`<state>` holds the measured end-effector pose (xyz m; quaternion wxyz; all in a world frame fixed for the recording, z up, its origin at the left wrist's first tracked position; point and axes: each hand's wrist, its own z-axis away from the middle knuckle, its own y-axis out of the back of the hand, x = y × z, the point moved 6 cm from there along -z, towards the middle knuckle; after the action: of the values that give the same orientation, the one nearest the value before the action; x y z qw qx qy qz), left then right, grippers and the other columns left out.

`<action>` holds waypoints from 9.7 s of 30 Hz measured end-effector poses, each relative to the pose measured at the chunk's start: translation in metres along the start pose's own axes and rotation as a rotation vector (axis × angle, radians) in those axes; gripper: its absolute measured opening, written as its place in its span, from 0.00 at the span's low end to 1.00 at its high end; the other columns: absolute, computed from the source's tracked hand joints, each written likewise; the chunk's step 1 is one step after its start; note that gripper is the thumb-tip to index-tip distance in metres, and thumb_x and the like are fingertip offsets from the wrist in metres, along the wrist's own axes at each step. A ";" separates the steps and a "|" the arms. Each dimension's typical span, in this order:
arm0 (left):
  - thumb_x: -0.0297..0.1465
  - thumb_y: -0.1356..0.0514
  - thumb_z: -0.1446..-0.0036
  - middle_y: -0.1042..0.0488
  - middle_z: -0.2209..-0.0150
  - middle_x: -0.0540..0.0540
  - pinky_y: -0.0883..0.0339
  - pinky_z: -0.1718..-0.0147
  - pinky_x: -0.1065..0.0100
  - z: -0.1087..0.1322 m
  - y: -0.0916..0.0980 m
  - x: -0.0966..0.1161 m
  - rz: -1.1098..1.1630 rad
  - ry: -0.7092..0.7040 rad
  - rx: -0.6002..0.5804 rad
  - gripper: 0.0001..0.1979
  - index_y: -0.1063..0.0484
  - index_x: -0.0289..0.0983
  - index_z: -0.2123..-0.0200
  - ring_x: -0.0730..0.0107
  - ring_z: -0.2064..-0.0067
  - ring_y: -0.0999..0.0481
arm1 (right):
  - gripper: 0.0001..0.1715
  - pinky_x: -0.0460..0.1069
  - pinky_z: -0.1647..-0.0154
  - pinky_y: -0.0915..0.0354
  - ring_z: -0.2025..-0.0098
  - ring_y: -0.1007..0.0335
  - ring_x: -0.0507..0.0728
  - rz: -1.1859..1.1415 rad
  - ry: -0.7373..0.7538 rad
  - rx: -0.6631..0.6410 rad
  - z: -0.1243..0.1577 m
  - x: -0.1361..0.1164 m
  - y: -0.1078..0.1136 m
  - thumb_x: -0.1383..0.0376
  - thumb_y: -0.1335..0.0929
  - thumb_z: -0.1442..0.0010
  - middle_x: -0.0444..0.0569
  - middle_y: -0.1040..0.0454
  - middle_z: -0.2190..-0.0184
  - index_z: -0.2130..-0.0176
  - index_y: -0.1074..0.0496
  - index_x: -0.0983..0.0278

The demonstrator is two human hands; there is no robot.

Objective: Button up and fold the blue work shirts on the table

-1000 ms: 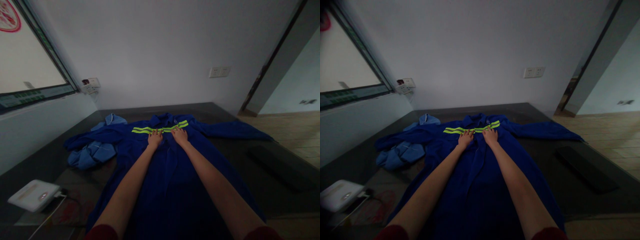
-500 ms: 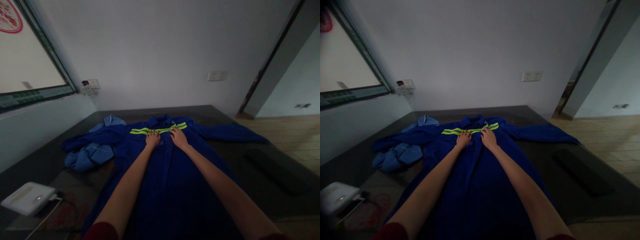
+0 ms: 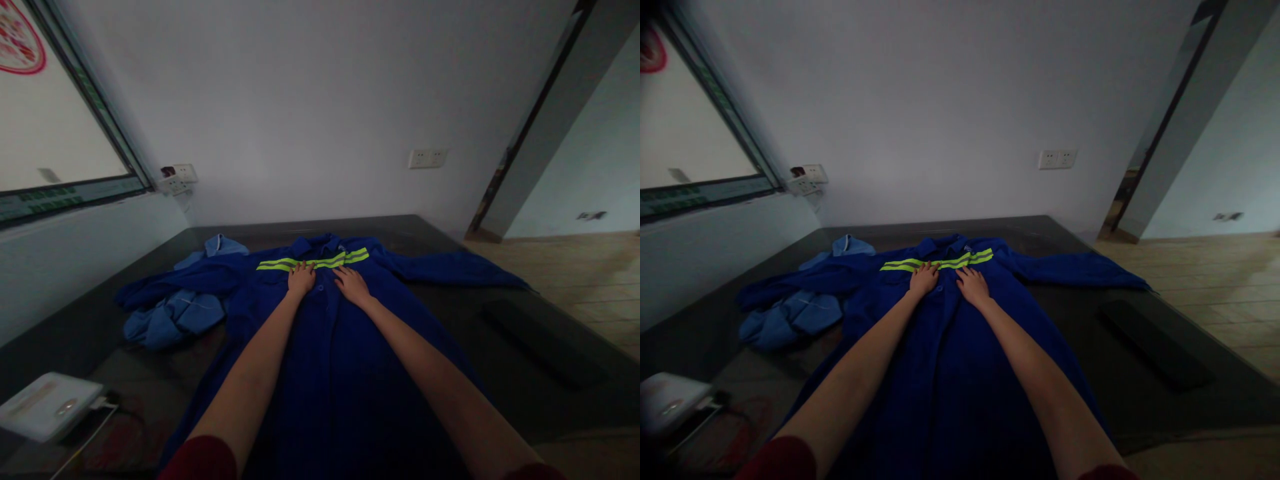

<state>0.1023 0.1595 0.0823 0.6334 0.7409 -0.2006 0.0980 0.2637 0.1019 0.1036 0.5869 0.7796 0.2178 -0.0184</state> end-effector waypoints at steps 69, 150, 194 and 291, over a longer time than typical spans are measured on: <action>0.32 0.46 0.40 0.29 0.68 0.48 0.40 0.65 0.68 0.101 0.038 0.027 0.122 -0.296 0.077 0.06 0.33 0.39 0.68 0.67 0.63 0.30 | 0.16 0.45 0.77 0.35 0.77 0.29 0.53 -0.824 -0.424 -0.102 0.031 0.038 0.020 0.75 0.28 0.61 0.47 0.22 0.77 0.67 0.22 0.67; 0.29 0.51 0.36 0.23 0.62 0.45 0.41 0.54 0.62 0.101 0.038 0.053 0.048 -0.486 0.159 0.10 0.29 0.38 0.59 0.65 0.59 0.26 | 0.02 0.48 0.65 0.40 0.67 0.31 0.55 -0.413 0.144 0.133 0.034 -0.030 0.025 0.70 0.33 0.44 0.47 0.26 0.70 0.69 0.30 0.63; 0.32 0.43 0.44 0.23 0.70 0.52 0.39 0.60 0.66 0.097 0.033 0.045 0.360 -0.057 0.048 0.06 0.27 0.39 0.68 0.68 0.63 0.26 | 0.13 0.47 0.78 0.36 0.80 0.31 0.53 -0.849 -0.121 0.160 0.027 -0.010 0.005 0.57 0.30 0.51 0.46 0.27 0.81 0.76 0.29 0.65; 0.43 0.55 0.37 0.49 0.34 0.44 0.59 0.36 0.54 0.152 0.028 0.024 -0.089 -0.379 -0.171 0.29 0.51 0.39 0.35 0.61 0.33 0.54 | 0.09 0.44 0.74 0.43 0.74 0.35 0.51 -0.316 -0.148 -0.242 0.050 -0.012 0.040 0.72 0.28 0.57 0.41 0.31 0.78 0.75 0.32 0.65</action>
<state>0.0952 0.0030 0.0899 0.6487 0.6977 -0.2908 -0.0888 0.2784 0.0435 0.1273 0.6805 0.6560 0.2944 -0.1409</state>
